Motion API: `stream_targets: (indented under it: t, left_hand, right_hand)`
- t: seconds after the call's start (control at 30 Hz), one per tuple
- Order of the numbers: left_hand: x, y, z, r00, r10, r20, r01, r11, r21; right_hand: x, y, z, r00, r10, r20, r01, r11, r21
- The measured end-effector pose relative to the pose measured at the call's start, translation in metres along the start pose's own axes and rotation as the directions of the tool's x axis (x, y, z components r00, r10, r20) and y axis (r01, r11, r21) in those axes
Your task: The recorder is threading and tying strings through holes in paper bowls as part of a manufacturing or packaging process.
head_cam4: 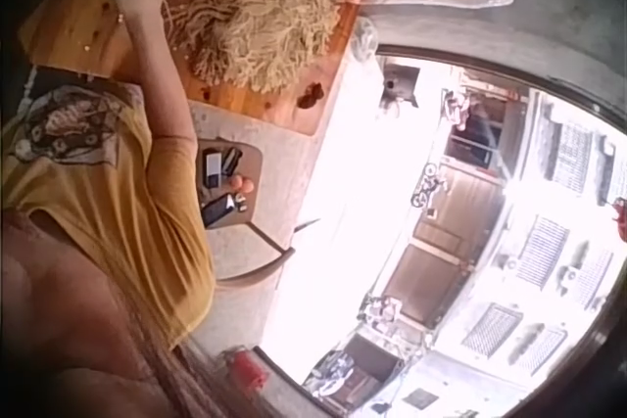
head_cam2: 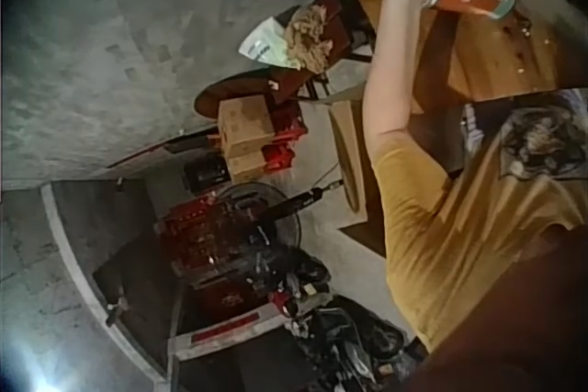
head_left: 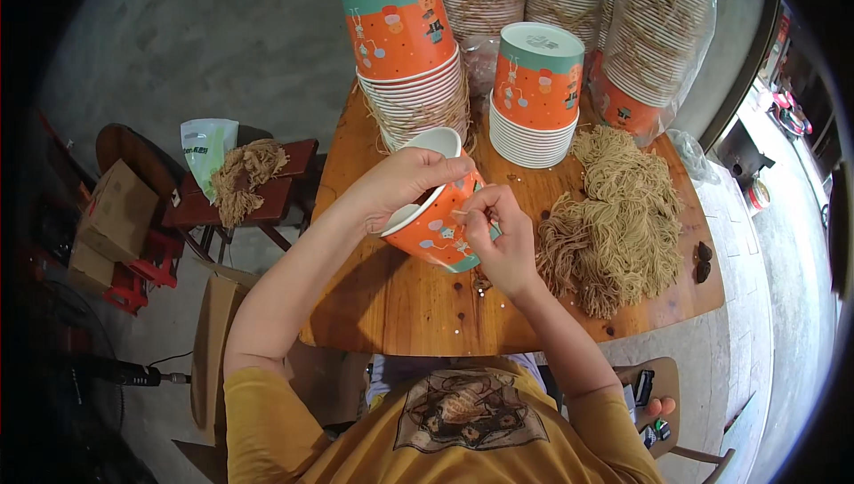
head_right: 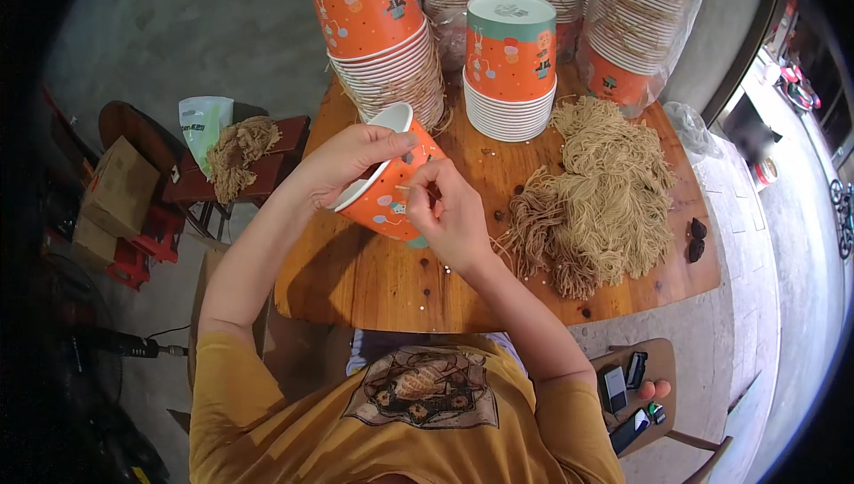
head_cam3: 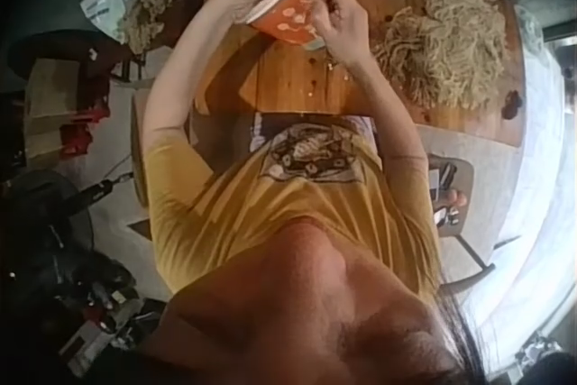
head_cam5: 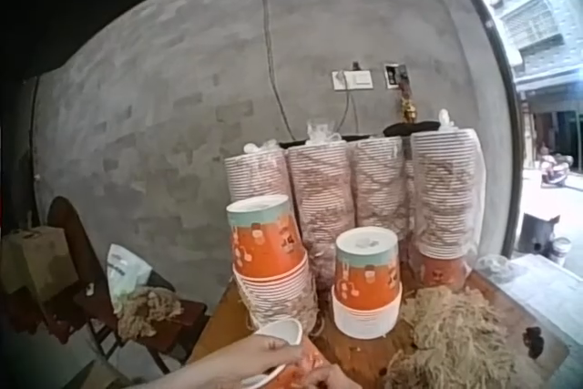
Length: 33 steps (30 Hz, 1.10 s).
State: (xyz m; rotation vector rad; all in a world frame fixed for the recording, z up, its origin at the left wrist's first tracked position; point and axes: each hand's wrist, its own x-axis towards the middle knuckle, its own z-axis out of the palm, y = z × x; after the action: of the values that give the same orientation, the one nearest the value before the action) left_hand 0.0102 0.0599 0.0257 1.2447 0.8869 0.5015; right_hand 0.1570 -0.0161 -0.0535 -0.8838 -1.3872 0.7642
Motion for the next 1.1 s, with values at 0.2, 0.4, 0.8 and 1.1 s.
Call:
stream_targets:
  t: [0.2, 0.4, 0.8, 1.1]
  left_hand:
    - [-0.001, 0.004, 0.008, 0.999, -0.033, 0.029, 0.033, 0.999, 0.021]
    - [0.003, 0.002, 0.012, 1.0, -0.004, -0.023, 0.006, 0.998, 0.059]
    - [0.007, -0.002, 0.015, 0.998, 0.023, -0.054, -0.015, 0.99, 0.139]
    - [0.007, -0.003, 0.017, 0.998, 0.055, -0.031, -0.051, 0.991, 0.125]
  right_hand:
    - [-0.005, -0.001, -0.001, 0.975, 0.163, -0.15, -0.144, 0.981, 0.128]
    - [0.001, -0.016, -0.003, 0.984, 0.048, -0.173, -0.101, 0.945, -0.312]
    - [0.004, -0.018, -0.002, 0.984, -0.132, -0.12, 0.05, 0.849, -0.526]
    - [0.004, -0.018, -0.002, 0.978, -0.146, -0.146, 0.047, 0.845, -0.533]
